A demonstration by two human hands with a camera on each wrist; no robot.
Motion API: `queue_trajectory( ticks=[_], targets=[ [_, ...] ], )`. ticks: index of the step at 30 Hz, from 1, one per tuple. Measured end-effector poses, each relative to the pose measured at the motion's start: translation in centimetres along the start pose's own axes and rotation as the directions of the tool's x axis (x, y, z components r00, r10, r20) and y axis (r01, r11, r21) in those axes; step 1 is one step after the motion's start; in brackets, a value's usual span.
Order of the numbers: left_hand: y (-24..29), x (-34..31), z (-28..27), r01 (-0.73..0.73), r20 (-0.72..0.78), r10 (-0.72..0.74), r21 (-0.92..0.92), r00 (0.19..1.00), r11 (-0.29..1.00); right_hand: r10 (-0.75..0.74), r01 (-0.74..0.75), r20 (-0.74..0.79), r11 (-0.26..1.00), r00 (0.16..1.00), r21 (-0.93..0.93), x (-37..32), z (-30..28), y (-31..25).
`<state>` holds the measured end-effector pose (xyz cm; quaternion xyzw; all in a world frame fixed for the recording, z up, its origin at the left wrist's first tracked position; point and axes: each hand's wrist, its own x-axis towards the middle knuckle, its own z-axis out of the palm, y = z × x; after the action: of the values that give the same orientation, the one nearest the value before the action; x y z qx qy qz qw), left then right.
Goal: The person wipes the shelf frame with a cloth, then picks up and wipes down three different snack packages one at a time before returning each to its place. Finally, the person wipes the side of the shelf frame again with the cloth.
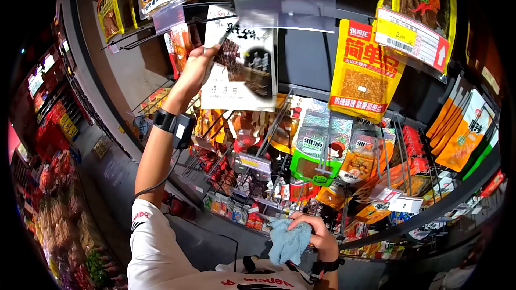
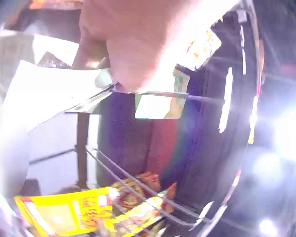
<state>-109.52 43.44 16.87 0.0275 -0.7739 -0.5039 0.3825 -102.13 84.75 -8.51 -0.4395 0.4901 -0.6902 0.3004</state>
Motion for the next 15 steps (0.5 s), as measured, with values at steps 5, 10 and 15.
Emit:
queue_trajectory(
  ticks=[5,10,15],
  targets=[
    [4.9,-3.8,-2.4,0.188,0.062,-0.179,-0.426,0.982,0.885,0.008,-0.007,-0.011,0.999,1.000,0.049,-0.2,0.6,1.4],
    [3.5,-10.0,-9.2,-0.086,0.138,0.324,-0.802,0.936,0.592,0.064,-0.050,-0.194,0.996,0.979,0.075,0.0,2.9,0.4],
    [5.6,-12.9,-11.0,-0.364,-0.154,0.331,-0.321,0.931,0.874,0.088,-0.076,-0.187,0.994,0.978,0.074,1.3,3.3,1.0]
  ],
)
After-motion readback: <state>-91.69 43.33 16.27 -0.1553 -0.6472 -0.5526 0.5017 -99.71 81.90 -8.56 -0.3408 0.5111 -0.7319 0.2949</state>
